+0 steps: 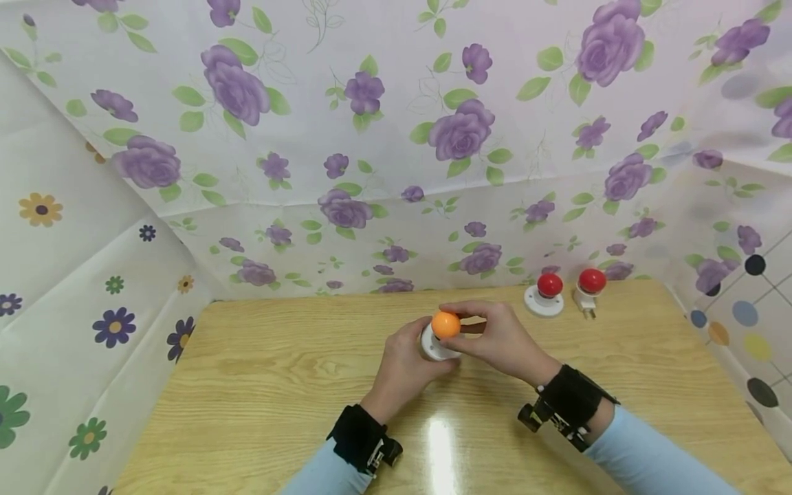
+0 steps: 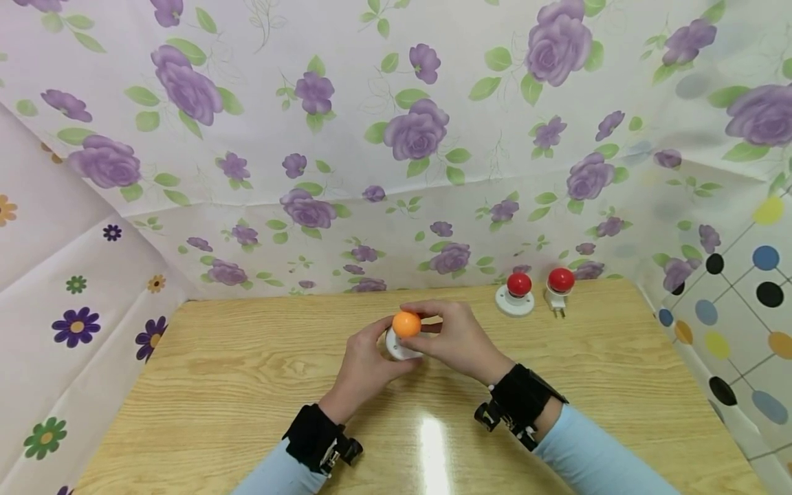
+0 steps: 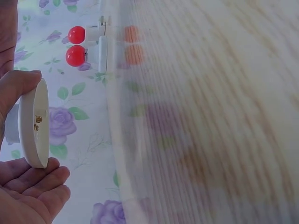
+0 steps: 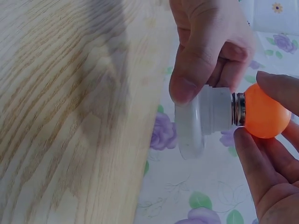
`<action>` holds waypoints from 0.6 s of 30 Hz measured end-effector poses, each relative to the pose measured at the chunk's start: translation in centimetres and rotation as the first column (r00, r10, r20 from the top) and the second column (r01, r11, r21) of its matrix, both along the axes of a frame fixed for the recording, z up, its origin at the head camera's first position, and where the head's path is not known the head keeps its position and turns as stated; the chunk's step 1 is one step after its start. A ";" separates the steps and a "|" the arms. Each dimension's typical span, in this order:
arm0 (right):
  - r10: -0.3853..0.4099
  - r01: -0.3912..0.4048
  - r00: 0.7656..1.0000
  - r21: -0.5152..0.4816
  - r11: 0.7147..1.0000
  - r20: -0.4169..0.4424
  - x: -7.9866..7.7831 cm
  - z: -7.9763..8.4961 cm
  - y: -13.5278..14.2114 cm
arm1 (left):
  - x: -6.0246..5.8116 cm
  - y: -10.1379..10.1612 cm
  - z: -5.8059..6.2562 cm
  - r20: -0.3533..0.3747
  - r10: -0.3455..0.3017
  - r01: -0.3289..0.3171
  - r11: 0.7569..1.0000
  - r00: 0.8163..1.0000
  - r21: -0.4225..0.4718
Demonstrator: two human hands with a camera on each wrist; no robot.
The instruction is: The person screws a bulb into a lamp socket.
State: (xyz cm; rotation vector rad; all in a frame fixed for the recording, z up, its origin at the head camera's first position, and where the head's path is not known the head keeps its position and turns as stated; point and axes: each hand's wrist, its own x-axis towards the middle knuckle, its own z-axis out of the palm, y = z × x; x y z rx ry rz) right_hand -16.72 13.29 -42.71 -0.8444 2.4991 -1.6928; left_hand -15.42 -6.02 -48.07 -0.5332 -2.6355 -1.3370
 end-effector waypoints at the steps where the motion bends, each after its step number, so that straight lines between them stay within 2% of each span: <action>1: -0.009 0.009 1.000 -0.002 1.000 -0.003 0.0 0.0 -0.1 | 0.0 0.0 0.0 -0.004 0.001 -0.001 1.000 1.000 0.002; 9: -0.064 0.062 0.995 -0.031 0.998 -0.070 0.1 -0.4 -0.6 | 0.0 0.0 0.2 -0.027 0.003 -0.003 1.000 1.000 0.016; 13: -0.080 0.079 0.995 -0.014 0.997 -0.061 0.2 -0.3 -0.8 | -0.1 0.0 0.2 -0.017 0.012 -0.012 1.000 1.000 0.009; 18: -0.028 0.028 0.999 -0.017 0.999 -0.020 0.2 -0.3 -0.7 | 0.0 -0.2 0.3 -0.021 0.013 -0.013 1.000 1.000 -0.006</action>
